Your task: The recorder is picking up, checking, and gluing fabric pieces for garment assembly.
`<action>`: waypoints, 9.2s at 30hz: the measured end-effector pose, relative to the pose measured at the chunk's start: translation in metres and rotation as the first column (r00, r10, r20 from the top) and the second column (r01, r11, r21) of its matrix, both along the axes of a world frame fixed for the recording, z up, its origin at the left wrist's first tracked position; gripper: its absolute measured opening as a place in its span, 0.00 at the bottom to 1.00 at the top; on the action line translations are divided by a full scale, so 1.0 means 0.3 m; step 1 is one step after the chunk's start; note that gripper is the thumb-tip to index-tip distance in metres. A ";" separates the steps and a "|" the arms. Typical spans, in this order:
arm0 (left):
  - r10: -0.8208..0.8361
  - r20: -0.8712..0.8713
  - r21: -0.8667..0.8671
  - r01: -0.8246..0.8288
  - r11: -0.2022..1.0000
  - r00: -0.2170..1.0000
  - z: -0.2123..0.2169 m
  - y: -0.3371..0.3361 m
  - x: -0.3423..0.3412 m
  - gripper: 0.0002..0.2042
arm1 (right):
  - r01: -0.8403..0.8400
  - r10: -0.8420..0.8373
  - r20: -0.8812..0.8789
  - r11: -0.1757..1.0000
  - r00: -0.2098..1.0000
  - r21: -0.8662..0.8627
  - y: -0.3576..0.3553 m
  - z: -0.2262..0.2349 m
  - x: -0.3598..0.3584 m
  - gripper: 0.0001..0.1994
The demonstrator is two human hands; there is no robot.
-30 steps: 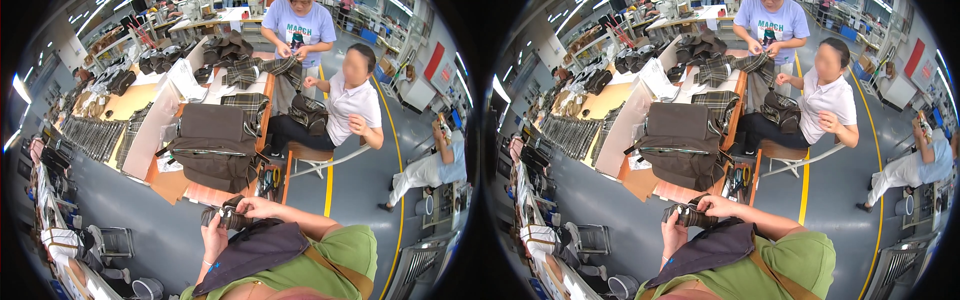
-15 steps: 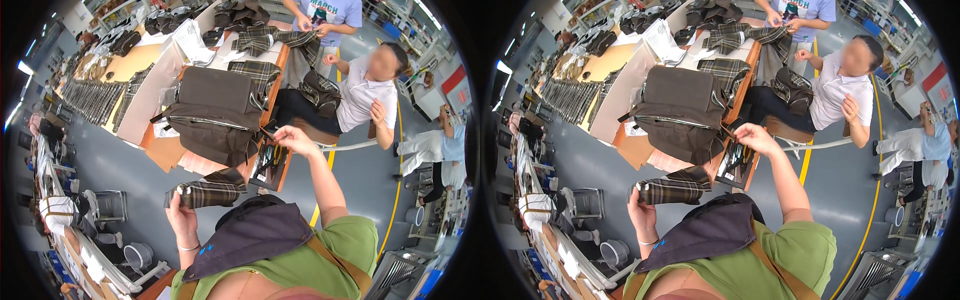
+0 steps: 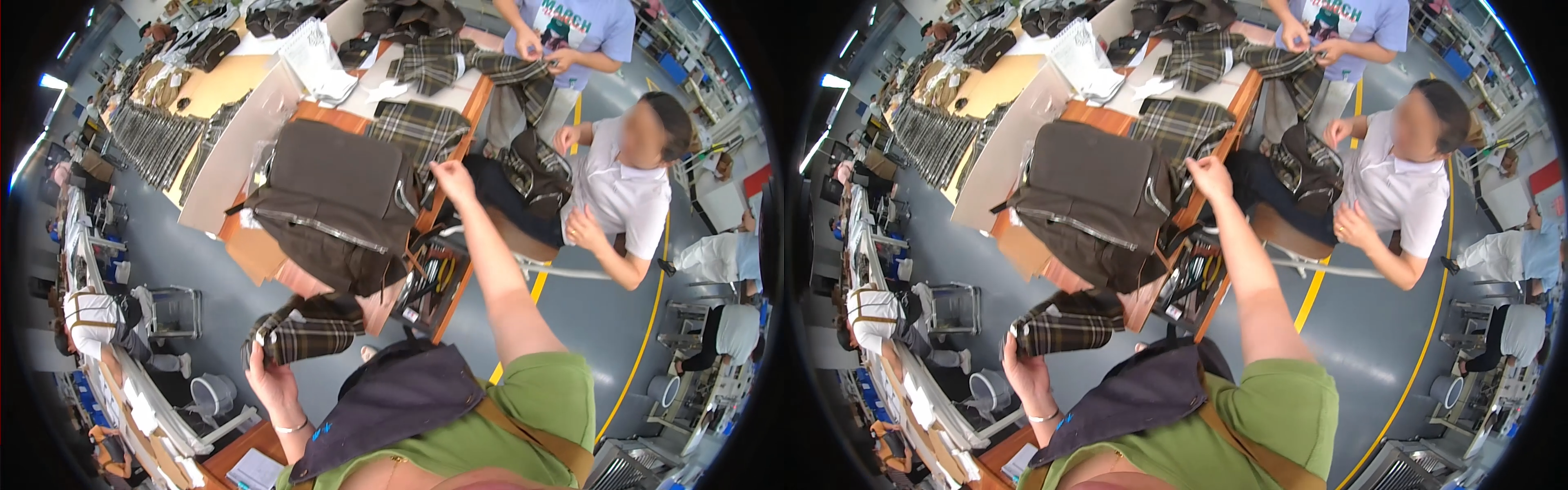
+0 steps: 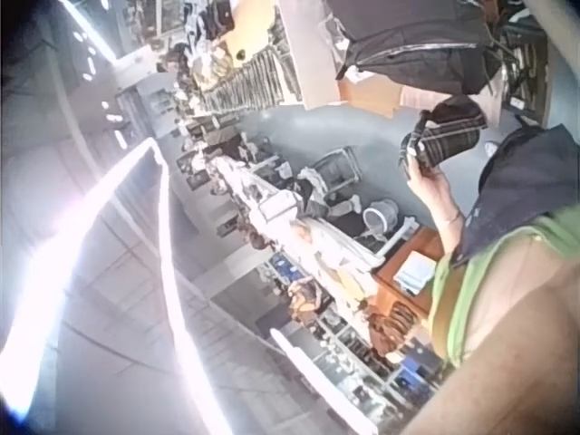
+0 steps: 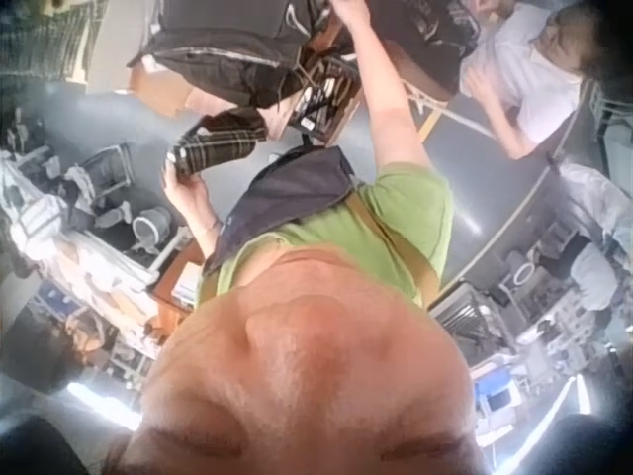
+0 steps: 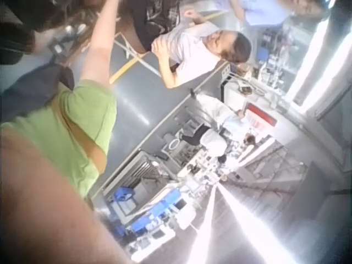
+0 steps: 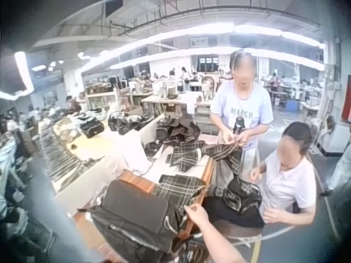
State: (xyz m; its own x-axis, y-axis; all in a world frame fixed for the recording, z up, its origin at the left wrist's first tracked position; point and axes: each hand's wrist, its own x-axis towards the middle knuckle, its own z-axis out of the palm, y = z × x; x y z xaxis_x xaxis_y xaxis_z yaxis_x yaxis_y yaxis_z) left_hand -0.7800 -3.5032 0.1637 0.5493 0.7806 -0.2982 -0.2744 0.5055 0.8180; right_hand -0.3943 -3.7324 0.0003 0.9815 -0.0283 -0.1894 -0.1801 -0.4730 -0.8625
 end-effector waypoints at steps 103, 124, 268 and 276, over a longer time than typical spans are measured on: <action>0.355 0.325 -0.130 -0.330 0.935 0.877 -0.202 0.524 -0.892 0.07 | -0.703 0.849 0.217 0.227 0.482 0.674 0.624 0.614 -1.380 0.30; 0.388 0.285 -0.093 -0.377 0.921 0.877 -0.203 0.521 -0.881 0.12 | -0.665 0.805 0.074 0.429 0.588 0.611 0.664 0.440 -1.434 0.29; -0.167 -0.137 -0.073 0.158 0.985 0.976 -0.485 1.929 -0.374 0.10 | 0.092 0.118 -0.219 0.649 0.969 0.756 2.043 0.188 -1.550 0.30; -0.221 -0.218 -0.124 0.197 0.972 0.951 -0.515 1.930 -0.375 0.07 | 0.063 0.110 -0.172 0.637 0.979 0.768 2.040 0.129 -1.587 0.28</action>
State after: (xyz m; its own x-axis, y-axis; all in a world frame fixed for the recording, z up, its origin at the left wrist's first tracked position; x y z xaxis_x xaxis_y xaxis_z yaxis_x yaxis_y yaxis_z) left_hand -0.8926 -2.9242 0.0091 0.6048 0.6155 -0.5053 0.0351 0.6133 0.7891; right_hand -0.8702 -3.1202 0.0390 0.9223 0.2349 -0.3070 -0.3735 0.3367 -0.8644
